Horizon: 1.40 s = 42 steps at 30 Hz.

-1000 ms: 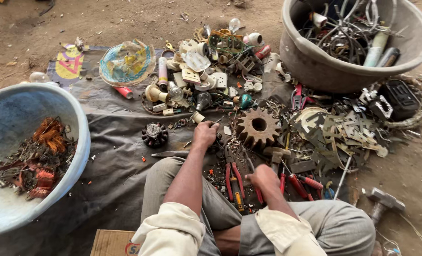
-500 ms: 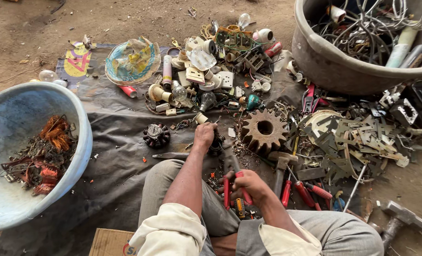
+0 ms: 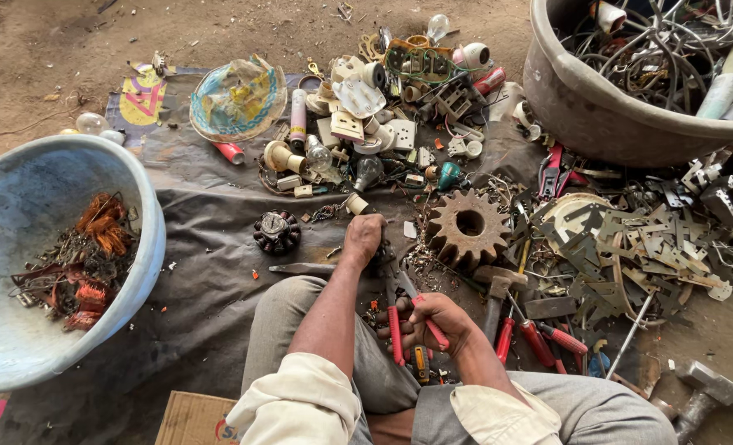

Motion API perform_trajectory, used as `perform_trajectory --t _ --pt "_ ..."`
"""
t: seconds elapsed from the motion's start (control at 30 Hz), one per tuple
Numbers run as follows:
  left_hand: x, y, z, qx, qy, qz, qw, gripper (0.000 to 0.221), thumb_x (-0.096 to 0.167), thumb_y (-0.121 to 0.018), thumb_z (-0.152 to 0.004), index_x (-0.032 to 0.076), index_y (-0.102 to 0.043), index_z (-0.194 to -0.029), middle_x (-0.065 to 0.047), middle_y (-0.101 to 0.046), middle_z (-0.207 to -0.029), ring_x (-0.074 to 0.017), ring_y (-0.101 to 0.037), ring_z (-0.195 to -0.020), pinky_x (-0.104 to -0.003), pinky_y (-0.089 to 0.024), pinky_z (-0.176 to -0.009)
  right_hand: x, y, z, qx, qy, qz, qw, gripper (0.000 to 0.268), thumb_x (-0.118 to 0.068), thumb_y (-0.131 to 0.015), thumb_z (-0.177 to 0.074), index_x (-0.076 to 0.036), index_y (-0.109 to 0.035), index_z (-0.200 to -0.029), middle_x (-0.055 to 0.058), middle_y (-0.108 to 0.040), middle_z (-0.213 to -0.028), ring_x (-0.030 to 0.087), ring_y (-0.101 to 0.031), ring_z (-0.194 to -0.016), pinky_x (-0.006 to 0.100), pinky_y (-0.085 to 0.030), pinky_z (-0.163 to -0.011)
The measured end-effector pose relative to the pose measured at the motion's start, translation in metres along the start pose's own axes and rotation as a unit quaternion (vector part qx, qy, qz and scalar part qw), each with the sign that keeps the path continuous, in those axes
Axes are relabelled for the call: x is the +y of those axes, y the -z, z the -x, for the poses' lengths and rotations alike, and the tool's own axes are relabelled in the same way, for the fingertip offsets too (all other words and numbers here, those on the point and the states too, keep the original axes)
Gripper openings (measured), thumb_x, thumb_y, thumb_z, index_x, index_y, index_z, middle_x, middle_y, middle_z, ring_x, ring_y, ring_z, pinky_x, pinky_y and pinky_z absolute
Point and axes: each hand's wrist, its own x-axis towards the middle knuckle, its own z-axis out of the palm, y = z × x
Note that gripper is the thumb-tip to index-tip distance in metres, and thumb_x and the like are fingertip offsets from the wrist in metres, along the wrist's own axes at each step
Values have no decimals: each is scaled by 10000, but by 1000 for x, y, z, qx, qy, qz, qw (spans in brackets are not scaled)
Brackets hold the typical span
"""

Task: The person uses pliers to pull copper wiring from motor stators and dismantles various electronic components among a pile of scrap.

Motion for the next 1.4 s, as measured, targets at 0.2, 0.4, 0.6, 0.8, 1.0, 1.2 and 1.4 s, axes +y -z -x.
perform_trajectory --t 0.2,0.4,0.6,0.8,1.0,1.2,1.4 --pt "-8 -9 -3 -73 -12 -104 992 336 298 -529 -791 81 -726 -626 -134 -744 -742 -223 -638 -664 -372 -517 -681 11 12 -4 -21 -21 -43 999 333 20 -507 -718 78 -635 -1020 373 -663 -1158 571 -656 -1102 737 -512 -931" --pt "-15 -8 -7 -94 -47 -120 987 333 290 -526 -776 67 -688 -589 -153 -696 -650 -267 -599 -612 -405 -514 -642 21 20 -15 16 -34 -27 999 242 -80 -585 -818 28 -656 -1023 250 -722 -1046 450 -711 -999 669 -555 -894" --pt "-17 -10 -6 -73 -87 -127 985 365 331 -535 -814 50 -767 -777 -196 -725 -771 -330 -685 -721 -429 -547 -776 44 28 -39 171 -8 77 982 273 -319 -747 -940 -84 -615 -899 56 -645 -731 242 -625 -604 459 -523 -589" --pt "-32 -15 -20 -6 -53 60 997 319 292 -586 -851 49 -789 -892 -127 -751 -822 -213 -657 -767 -351 -525 -748 43 5 -53 338 46 501 796 382 -372 -768 -903 -45 -620 -772 38 -582 -630 163 -525 -513 370 -465 -519" --pt "-54 -17 -48 77 60 237 967 334 249 -627 -912 -65 -697 -821 -62 -611 -695 -175 -527 -664 -361 -425 -626 34 -8 -17 312 71 385 866 296 -301 -750 -896 -18 -678 -845 53 -650 -679 174 -600 -566 358 -500 -563" --pt "-58 -21 -51 64 41 288 955 285 236 -606 -925 -16 -700 -831 -14 -609 -696 -138 -529 -670 -318 -435 -633 25 -16 -7 306 56 444 840 310 -339 -725 -910 -29 -717 -911 85 -728 -788 171 -657 -687 337 -536 -655" --pt "-42 -14 -41 55 73 293 952 266 245 -613 -935 45 -658 -767 6 -542 -639 -114 -480 -584 -304 -379 -551 3 -8 -4 220 32 506 833 236 -242 -735 -879 -19 -744 -955 73 -760 -837 145 -685 -756 296 -542 -737"
